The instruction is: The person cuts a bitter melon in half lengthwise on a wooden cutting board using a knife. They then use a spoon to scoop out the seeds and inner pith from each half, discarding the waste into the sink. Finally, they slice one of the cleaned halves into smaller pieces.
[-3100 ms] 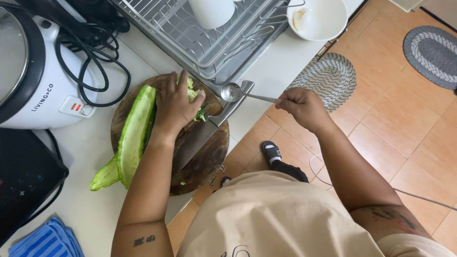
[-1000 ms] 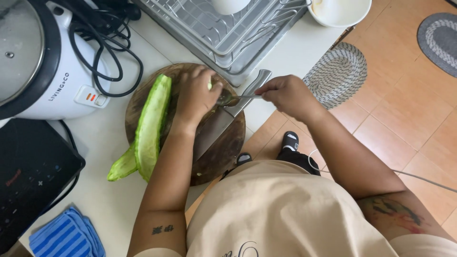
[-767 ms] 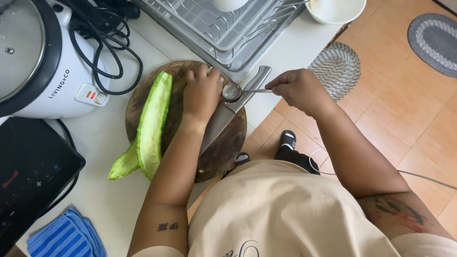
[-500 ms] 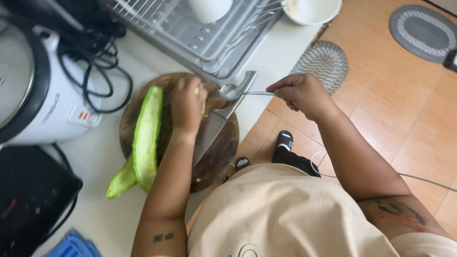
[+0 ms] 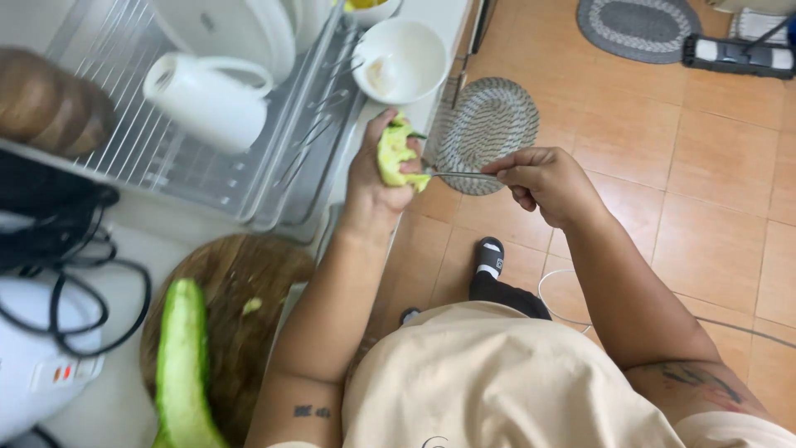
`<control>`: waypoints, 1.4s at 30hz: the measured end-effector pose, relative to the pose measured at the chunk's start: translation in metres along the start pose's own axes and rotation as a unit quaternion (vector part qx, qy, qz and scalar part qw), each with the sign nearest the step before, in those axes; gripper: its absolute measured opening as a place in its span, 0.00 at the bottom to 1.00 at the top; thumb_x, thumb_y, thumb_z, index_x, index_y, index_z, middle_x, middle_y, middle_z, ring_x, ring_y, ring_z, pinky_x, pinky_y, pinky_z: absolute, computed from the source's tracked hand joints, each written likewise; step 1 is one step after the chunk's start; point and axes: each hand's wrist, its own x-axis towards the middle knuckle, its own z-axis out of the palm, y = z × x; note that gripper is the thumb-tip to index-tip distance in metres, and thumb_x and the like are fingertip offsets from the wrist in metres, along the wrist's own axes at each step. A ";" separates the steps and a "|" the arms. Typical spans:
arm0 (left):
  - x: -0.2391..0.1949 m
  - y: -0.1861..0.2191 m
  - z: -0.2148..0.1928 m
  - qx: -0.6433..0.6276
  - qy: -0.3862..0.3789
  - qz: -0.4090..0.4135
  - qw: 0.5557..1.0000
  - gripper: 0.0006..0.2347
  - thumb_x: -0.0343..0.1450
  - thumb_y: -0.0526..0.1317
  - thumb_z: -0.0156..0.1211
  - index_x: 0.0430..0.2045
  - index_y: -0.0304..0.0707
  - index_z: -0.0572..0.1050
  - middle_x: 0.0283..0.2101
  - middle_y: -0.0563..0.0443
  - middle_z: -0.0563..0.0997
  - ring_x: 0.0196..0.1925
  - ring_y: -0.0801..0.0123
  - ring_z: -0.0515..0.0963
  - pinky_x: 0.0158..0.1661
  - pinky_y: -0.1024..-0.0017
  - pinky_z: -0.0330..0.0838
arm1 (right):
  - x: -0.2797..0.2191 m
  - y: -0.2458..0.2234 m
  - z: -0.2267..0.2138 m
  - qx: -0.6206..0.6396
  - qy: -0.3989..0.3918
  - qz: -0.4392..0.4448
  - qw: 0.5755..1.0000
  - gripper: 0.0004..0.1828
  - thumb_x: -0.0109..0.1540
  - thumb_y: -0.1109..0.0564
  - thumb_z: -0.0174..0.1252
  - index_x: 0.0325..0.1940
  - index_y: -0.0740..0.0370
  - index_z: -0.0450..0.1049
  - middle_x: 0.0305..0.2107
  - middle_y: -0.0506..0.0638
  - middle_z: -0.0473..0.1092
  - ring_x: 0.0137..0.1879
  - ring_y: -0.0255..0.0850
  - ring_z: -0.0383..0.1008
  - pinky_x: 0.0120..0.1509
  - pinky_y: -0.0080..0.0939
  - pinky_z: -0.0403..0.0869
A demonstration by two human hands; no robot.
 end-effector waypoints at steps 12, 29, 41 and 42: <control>0.330 -0.084 0.140 -0.075 -0.117 -0.055 0.989 0.07 0.71 0.41 0.61 0.38 0.41 0.72 0.32 0.52 0.72 0.29 0.67 0.77 0.19 0.78 0.65 | 0.118 -0.044 -0.231 0.029 0.130 -0.035 0.990 0.11 0.63 0.65 0.56 0.46 0.72 0.80 0.19 0.46 0.67 0.21 0.31 0.60 0.25 0.31 0.61; 0.675 0.181 0.115 -0.221 -0.005 0.240 0.945 0.09 0.70 0.44 0.58 0.26 0.39 0.72 0.26 0.51 0.74 0.24 0.66 0.76 0.21 0.74 0.66 | 0.520 -0.208 -0.215 -0.159 -0.018 -0.132 0.978 0.10 0.64 0.61 0.59 0.47 0.64 0.82 0.20 0.46 0.71 0.19 0.30 0.64 0.22 0.33 0.64; 0.697 0.256 0.034 -0.259 0.261 0.338 0.866 0.11 0.72 0.47 0.53 0.24 0.41 0.70 0.23 0.53 0.70 0.21 0.73 0.67 0.23 0.75 0.61 | 0.752 -0.258 -0.138 -0.433 -0.117 -0.267 0.853 0.17 0.56 0.58 0.66 0.50 0.55 0.81 0.38 0.52 0.80 0.40 0.43 0.81 0.48 0.44 0.77; 0.698 0.253 0.019 -0.265 0.272 0.336 0.862 0.10 0.73 0.45 0.53 0.24 0.41 0.69 0.23 0.53 0.70 0.22 0.72 0.67 0.24 0.74 0.61 | 0.765 -0.260 -0.132 -0.484 -0.129 -0.268 0.823 0.17 0.56 0.57 0.66 0.50 0.54 0.82 0.38 0.54 0.80 0.40 0.46 0.81 0.49 0.47 0.76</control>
